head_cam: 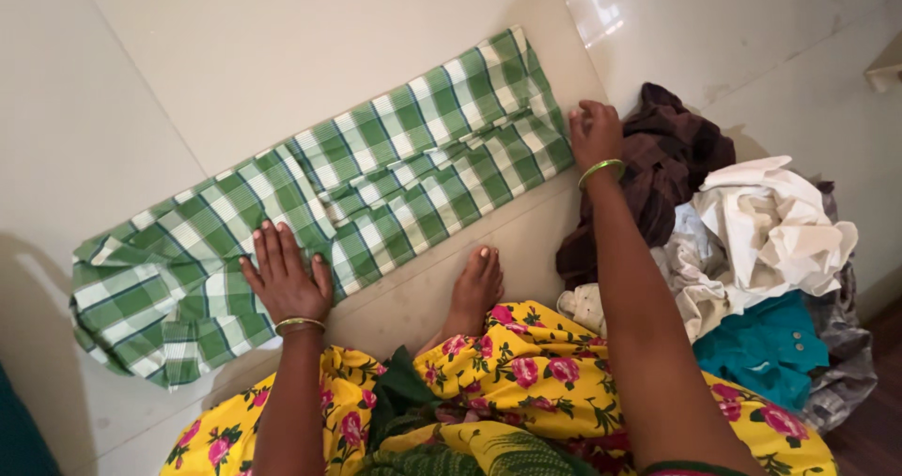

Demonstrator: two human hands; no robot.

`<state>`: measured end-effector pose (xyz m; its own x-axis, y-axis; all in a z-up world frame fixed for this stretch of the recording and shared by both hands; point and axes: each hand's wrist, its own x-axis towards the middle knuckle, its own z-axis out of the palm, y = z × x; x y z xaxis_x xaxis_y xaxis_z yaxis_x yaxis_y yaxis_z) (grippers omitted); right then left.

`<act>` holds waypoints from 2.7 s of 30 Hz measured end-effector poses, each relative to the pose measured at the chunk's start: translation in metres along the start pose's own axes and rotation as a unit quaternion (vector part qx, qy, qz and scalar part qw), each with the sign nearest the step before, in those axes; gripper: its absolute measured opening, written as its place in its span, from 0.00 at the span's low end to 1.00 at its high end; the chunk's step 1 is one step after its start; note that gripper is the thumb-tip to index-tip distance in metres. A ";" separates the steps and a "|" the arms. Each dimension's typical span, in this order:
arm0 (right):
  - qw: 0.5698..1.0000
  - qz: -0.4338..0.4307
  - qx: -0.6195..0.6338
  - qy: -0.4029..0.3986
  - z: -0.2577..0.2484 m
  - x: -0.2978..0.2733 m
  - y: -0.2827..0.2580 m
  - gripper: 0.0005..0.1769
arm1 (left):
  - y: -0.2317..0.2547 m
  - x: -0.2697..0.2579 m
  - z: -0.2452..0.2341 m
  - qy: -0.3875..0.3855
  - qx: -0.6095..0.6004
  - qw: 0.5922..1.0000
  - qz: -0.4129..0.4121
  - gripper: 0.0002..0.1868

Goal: The person folds a green and white checkered shirt by hand on the floor, smoothing the fabric and aligning the sleeves before folding the garment into a compact rectangle.

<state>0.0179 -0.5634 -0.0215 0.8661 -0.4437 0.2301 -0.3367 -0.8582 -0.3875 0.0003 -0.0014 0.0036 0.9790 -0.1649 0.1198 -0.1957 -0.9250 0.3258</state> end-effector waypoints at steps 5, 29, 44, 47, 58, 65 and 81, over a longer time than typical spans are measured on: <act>0.989 0.117 -0.029 -0.089 -0.008 -0.001 -0.044 0.41 | 0.000 0.000 -0.002 -0.007 -0.007 1.000 -0.006 0.38; 0.935 0.234 0.150 -0.220 0.008 0.049 -0.062 0.30 | 0.002 0.001 -0.005 -0.009 -0.001 1.000 -0.018 0.37; 0.953 0.171 0.161 -0.189 -0.027 0.045 -0.121 0.20 | 0.002 0.002 -0.007 -0.019 -0.003 1.000 -0.018 0.37; 0.968 0.115 0.138 -0.173 -0.033 0.042 -0.128 0.18 | 0.002 0.002 -0.007 -0.023 -0.001 1.000 -0.019 0.37; 0.992 -0.095 -0.029 -0.078 -0.056 -0.001 -0.216 0.16 | 0.000 0.001 -0.004 -0.011 -0.001 1.000 -0.015 0.37; 0.980 -0.179 -0.045 -0.076 -0.038 -0.046 -0.268 0.16 | -0.001 0.000 -0.003 -0.012 -0.006 1.000 -0.015 0.37; 0.971 -0.219 0.052 -0.074 0.004 -0.101 -0.305 0.20 | -0.001 0.001 -0.003 -0.017 -0.002 1.000 -0.016 0.37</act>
<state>0.0345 -0.2558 0.0698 0.9643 0.0079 0.2649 0.1093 -0.9225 -0.3703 0.0015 0.0006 0.0063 0.9862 -0.1461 0.0779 -0.1639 -0.9287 0.3326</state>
